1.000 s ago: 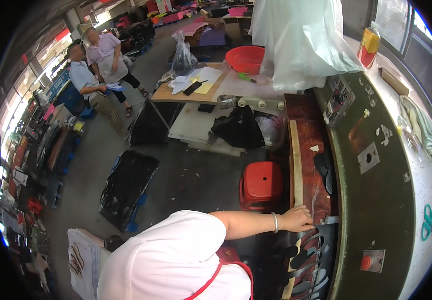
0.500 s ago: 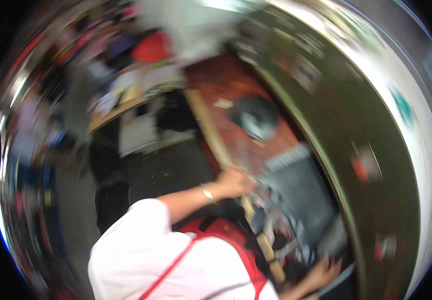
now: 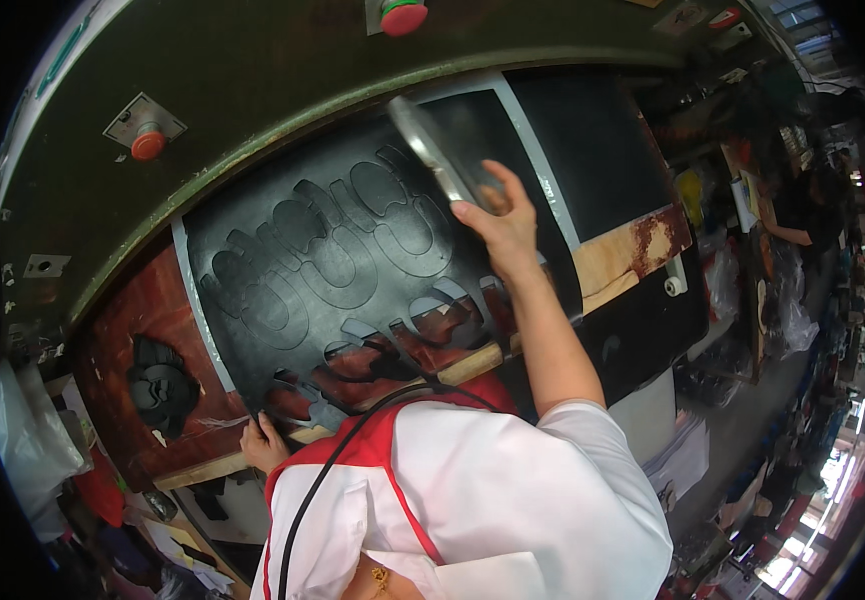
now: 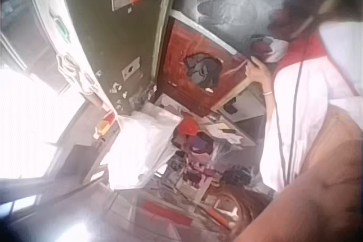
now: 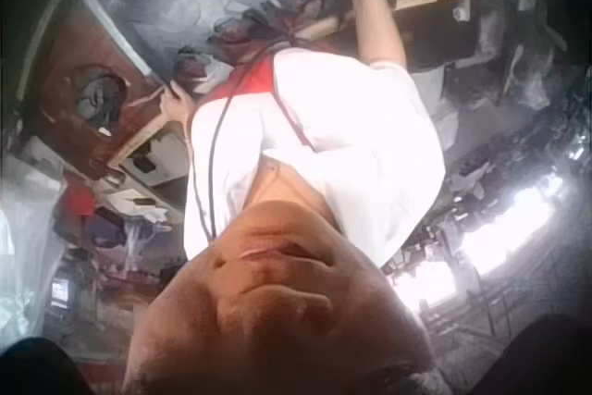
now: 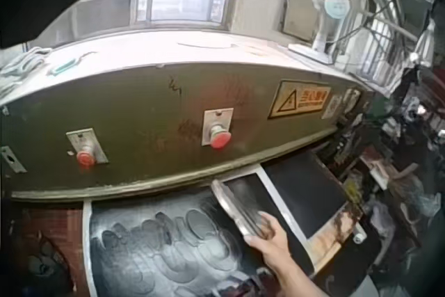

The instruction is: The person operates a hydraulic die-cutting press to cut shapes from black material sheets. They place sheets on the press bed, align them, press the activation buttons, and remove the cut pieces. The person also briefly handles a clipboard and continues cutting additional sheets.

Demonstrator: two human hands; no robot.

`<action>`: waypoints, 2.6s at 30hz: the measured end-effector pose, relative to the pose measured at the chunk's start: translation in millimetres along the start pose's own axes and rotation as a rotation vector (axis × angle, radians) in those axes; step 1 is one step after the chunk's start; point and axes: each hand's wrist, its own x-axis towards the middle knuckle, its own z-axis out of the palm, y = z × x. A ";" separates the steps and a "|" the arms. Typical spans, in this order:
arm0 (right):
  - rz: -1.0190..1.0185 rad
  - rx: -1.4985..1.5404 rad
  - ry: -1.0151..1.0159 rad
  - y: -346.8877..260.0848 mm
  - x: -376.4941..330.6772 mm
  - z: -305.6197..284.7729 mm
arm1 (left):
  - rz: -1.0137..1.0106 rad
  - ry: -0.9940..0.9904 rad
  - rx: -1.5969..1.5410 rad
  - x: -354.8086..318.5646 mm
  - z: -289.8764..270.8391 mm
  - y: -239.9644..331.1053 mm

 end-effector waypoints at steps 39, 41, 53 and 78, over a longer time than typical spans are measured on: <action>-0.201 -0.841 0.369 41.1 156.3 -72.8 | -0.115 0.247 -0.074 219.8 42.1 36.4; -0.077 -1.018 0.210 47.4 184.3 -97.0 | 0.028 0.210 -0.062 212.5 44.1 40.9; -0.954 -1.123 0.421 15.3 55.7 -61.9 | 0.033 0.544 -0.461 120.5 29.4 36.5; -0.582 -1.322 0.258 -23.9 -13.5 -250.0 | -0.019 0.306 -0.189 -103.4 -26.4 23.4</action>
